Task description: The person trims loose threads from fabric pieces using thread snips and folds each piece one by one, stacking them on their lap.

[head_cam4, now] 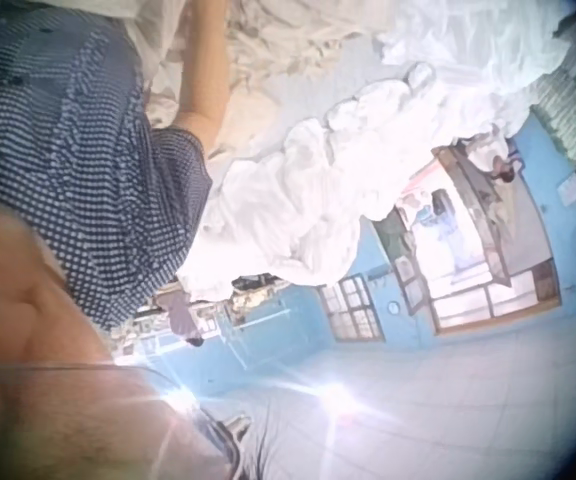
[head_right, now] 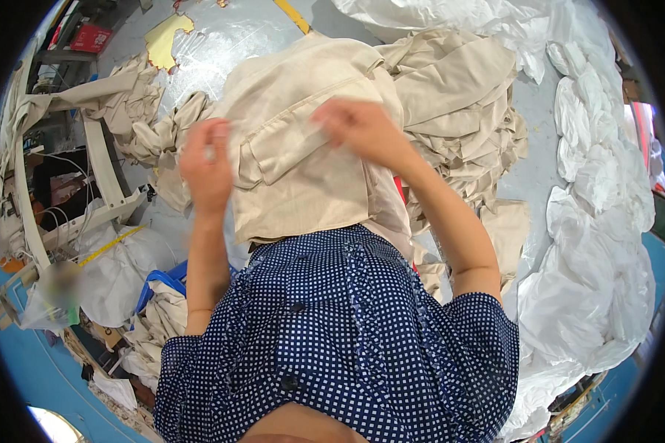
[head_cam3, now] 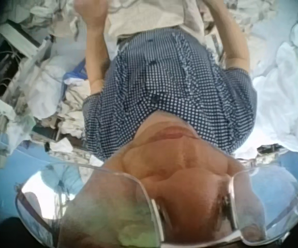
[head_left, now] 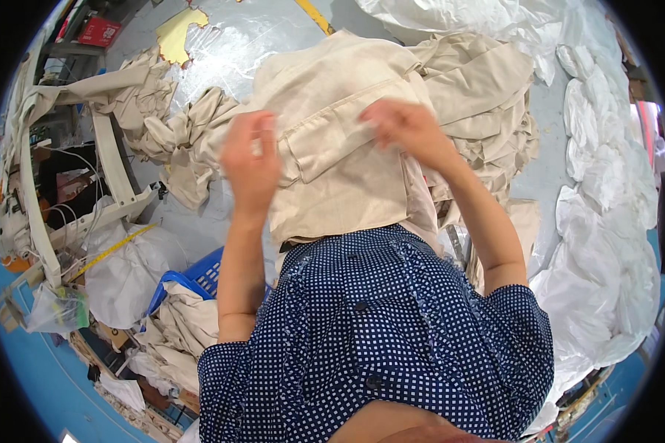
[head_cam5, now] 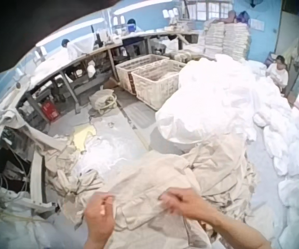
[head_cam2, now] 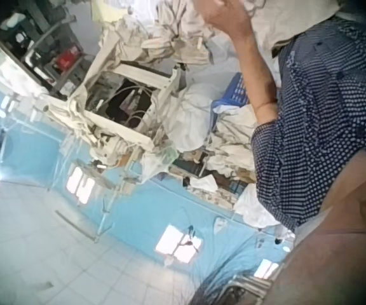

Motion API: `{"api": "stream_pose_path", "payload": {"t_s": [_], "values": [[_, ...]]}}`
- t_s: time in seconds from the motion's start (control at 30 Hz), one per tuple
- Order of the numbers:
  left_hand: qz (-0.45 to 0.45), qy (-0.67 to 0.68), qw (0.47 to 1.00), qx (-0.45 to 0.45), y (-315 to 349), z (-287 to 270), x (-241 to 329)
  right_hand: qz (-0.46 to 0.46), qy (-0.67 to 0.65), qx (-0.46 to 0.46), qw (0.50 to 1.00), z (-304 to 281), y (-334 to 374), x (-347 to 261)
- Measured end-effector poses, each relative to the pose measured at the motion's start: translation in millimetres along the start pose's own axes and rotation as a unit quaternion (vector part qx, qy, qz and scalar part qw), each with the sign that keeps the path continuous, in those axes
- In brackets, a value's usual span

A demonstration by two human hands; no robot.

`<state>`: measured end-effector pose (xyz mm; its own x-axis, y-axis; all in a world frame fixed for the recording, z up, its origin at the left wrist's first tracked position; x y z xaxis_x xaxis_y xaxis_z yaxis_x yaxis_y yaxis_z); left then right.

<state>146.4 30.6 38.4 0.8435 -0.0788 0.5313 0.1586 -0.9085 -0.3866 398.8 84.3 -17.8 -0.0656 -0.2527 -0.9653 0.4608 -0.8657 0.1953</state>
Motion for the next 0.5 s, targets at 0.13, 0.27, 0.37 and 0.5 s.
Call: {"api": "stream_pose_path", "payload": {"t_s": [0.13, 0.27, 0.37, 0.5], "values": [[0.135, -0.065, 0.988, -0.025, -8.1, 69.2, 46.3, 0.042, 0.012, 0.189, 0.981, -97.1, -2.7, 15.2], [0.123, -0.034, 0.976, -0.179, -8.0, 115.0, 59.1, 0.127, 0.027, 0.203, 0.97, -116.9, -10.6, 44.6], [0.17, 0.036, 0.969, -0.174, -6.8, 110.2, 78.5, 0.146, 0.006, 0.179, 0.973, -114.9, -12.9, 42.2], [0.214, 0.054, 0.962, -0.161, 1.5, 107.2, 94.3, 0.152, -0.021, 0.123, 0.98, -104.7, -19.9, 33.7]]}}
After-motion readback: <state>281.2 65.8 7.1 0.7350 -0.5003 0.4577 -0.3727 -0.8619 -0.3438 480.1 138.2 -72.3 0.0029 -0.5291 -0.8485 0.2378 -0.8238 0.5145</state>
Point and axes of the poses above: each hand's wrist, its own y-axis away from the middle knuckle, its own z-axis out of the palm, x = y × z, the point moved 6 cm from there along -y, towards the middle knuckle, and after that the axes turned 13 degrees about -y, right-handed, at the moved point
